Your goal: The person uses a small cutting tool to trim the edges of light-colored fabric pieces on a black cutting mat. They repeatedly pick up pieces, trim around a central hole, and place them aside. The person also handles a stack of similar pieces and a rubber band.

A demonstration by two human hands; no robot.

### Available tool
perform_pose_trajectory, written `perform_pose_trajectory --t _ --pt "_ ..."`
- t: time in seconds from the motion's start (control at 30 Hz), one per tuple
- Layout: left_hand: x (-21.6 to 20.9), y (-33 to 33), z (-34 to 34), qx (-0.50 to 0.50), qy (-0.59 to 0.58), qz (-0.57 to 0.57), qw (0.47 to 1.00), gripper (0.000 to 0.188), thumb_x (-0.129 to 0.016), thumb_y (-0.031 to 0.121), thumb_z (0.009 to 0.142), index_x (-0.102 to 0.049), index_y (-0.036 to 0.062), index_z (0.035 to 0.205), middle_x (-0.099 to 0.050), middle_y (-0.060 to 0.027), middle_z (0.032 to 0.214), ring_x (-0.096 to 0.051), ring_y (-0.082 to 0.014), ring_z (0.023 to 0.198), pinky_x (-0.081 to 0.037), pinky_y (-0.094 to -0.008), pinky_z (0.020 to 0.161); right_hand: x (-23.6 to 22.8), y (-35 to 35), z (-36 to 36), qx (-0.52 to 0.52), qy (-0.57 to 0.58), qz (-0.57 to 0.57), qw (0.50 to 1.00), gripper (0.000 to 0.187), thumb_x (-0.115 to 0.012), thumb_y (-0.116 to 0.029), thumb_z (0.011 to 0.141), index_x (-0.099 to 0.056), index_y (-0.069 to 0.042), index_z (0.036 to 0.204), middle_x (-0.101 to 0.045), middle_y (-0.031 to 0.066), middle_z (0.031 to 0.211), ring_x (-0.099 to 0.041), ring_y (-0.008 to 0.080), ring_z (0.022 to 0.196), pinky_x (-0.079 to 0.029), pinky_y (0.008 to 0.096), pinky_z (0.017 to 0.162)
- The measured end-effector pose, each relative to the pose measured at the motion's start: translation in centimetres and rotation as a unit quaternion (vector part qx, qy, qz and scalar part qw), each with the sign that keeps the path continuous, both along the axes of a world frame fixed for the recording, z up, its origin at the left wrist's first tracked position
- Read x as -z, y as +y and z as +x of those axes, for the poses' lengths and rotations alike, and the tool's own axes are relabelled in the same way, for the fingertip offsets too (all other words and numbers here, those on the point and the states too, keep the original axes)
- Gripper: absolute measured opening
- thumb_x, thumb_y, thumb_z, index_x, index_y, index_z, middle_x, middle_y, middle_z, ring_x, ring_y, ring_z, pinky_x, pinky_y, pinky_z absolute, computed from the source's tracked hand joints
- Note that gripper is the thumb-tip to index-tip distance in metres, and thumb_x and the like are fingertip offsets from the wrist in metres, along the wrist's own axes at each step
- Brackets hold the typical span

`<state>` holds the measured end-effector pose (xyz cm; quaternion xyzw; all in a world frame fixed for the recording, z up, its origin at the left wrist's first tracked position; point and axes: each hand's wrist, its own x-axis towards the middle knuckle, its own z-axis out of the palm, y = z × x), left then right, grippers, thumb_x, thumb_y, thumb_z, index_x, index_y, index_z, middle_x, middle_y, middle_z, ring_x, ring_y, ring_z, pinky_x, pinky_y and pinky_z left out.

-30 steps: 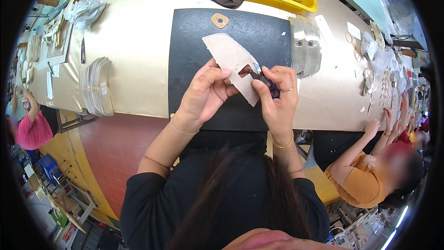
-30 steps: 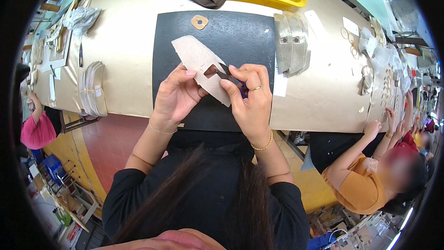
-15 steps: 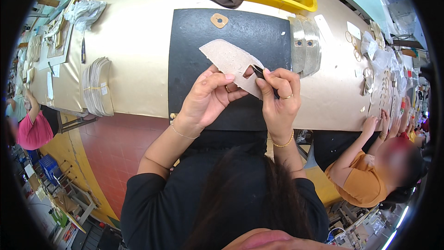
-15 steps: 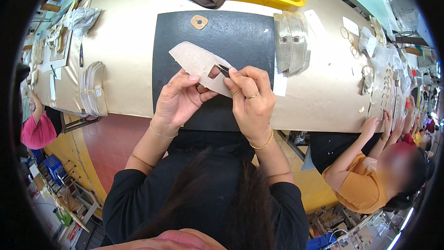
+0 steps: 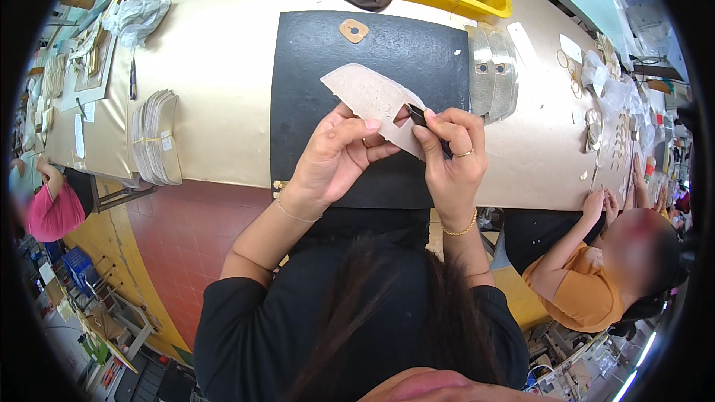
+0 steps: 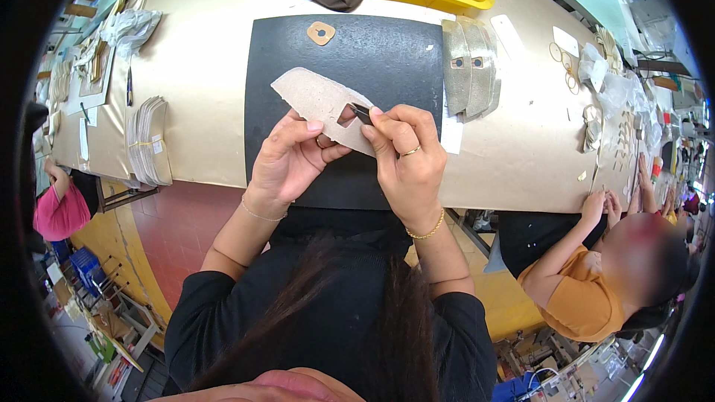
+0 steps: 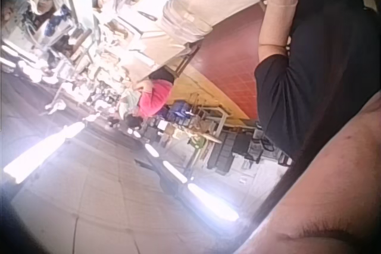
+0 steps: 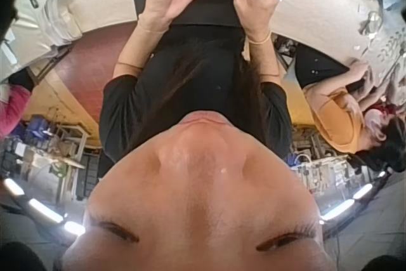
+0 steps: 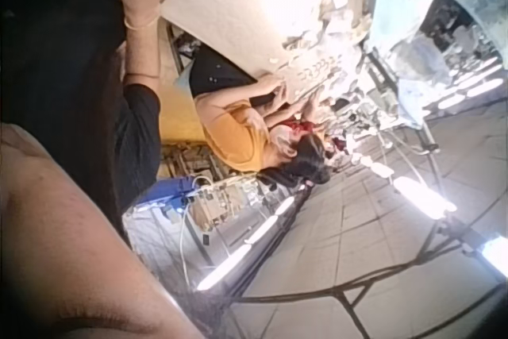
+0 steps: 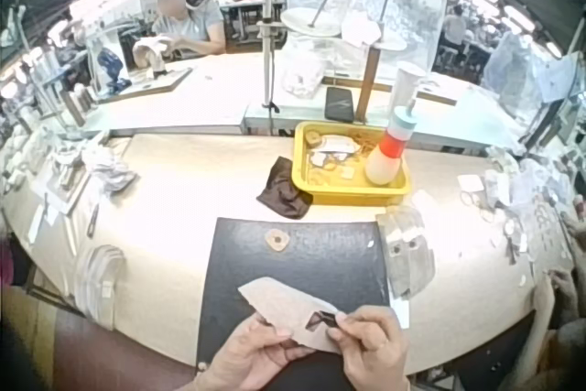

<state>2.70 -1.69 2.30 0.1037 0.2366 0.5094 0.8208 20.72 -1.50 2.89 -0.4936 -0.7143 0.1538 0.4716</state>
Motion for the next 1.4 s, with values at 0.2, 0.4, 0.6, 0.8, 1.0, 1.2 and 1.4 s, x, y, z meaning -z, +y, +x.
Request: perform_pose_trajectory --t 0.2,0.4,0.6,0.8,1.0,1.2,1.4 --pt "-0.1 -0.1 0.1 -0.015 0.024 0.009 1.0 0.035 -0.061 0.009 0.095 -0.05 0.0024 0.128 -0.064 -0.0161 0.125 -0.064 -0.0213 0.116 -0.059 -0.0361 0.092 -0.5 0.1 0.5 -0.049 0.069 -0.032 0.996 0.023 -0.078 0.001 0.081 -0.07 -0.003 0.102 -0.061 0.0076 0.096 -0.059 0.015 0.076 -0.048 0.0269 0.064" --pt "0.1 -0.3 0.1 -0.035 0.079 0.02 0.996 0.031 -0.062 0.01 0.095 -0.052 0.0025 0.124 -0.065 -0.0117 0.118 -0.066 -0.0176 0.108 -0.06 -0.0349 0.09 -1.1 -0.8 0.5 -0.073 0.079 -0.164 0.98 0.024 -0.08 -0.005 0.081 -0.071 -0.001 0.103 -0.062 0.0078 0.099 -0.059 0.0154 0.087 -0.048 0.0269 0.077" --pt "0.2 -0.3 0.2 -0.046 0.126 0.036 0.99 0.035 -0.06 0.01 0.096 -0.049 -0.0006 0.127 -0.064 -0.0133 0.117 -0.068 -0.0184 0.102 -0.062 -0.0325 0.084 -1.3 -0.6 0.8 -0.099 0.086 -0.173 0.976 0.022 -0.08 -0.005 0.081 -0.072 -0.001 0.101 -0.063 0.0083 0.099 -0.061 0.0163 0.089 -0.048 0.0271 0.078" --pt "0.4 -0.6 0.1 -0.048 0.128 0.043 0.99 0.034 -0.06 0.009 0.095 -0.05 -0.0004 0.126 -0.064 -0.0134 0.117 -0.069 -0.0189 0.103 -0.063 -0.0325 0.082 -1.1 -0.7 0.6 -0.104 0.102 -0.164 0.976 0.018 -0.079 -0.002 0.081 -0.072 0.0 0.098 -0.064 0.0086 0.098 -0.062 0.0163 0.086 -0.049 0.0269 0.076" --pt "0.6 -0.6 0.1 -0.053 0.149 0.042 0.987 0.031 -0.06 0.008 0.095 -0.05 -0.0006 0.124 -0.064 -0.0142 0.116 -0.069 -0.0197 0.102 -0.063 -0.0332 0.082 -1.1 -0.5 0.5 -0.099 0.091 -0.141 0.981 0.016 -0.078 -0.001 0.081 -0.072 0.0 0.096 -0.065 0.0084 0.096 -0.062 0.0164 0.086 -0.049 0.0267 0.076" --pt "0.7 -0.8 0.0 -0.085 0.21 0.065 0.972 0.026 -0.063 0.007 0.094 -0.053 0.0008 0.117 -0.065 -0.0129 0.111 -0.068 -0.0188 0.097 -0.06 -0.0326 0.08 -0.5 -0.5 0.9 -0.105 0.085 -0.161 0.978 0.014 -0.078 -0.003 0.083 -0.072 0.0 0.095 -0.064 0.0079 0.098 -0.06 0.0141 0.084 -0.048 0.0255 0.076" --pt "-1.1 -0.9 -1.8 -0.135 0.586 0.306 0.738 0.019 -0.075 0.012 0.087 -0.065 0.0015 0.098 -0.066 -0.0073 0.095 -0.064 -0.0139 0.08 -0.051 -0.0256 0.066 2.0 -0.4 1.7 -0.021 0.255 -0.225 0.94 0.033 -0.08 -0.014 0.085 -0.066 -0.001 0.112 -0.056 0.0039 0.095 -0.053 0.0094 0.082 -0.047 0.0229 0.066"
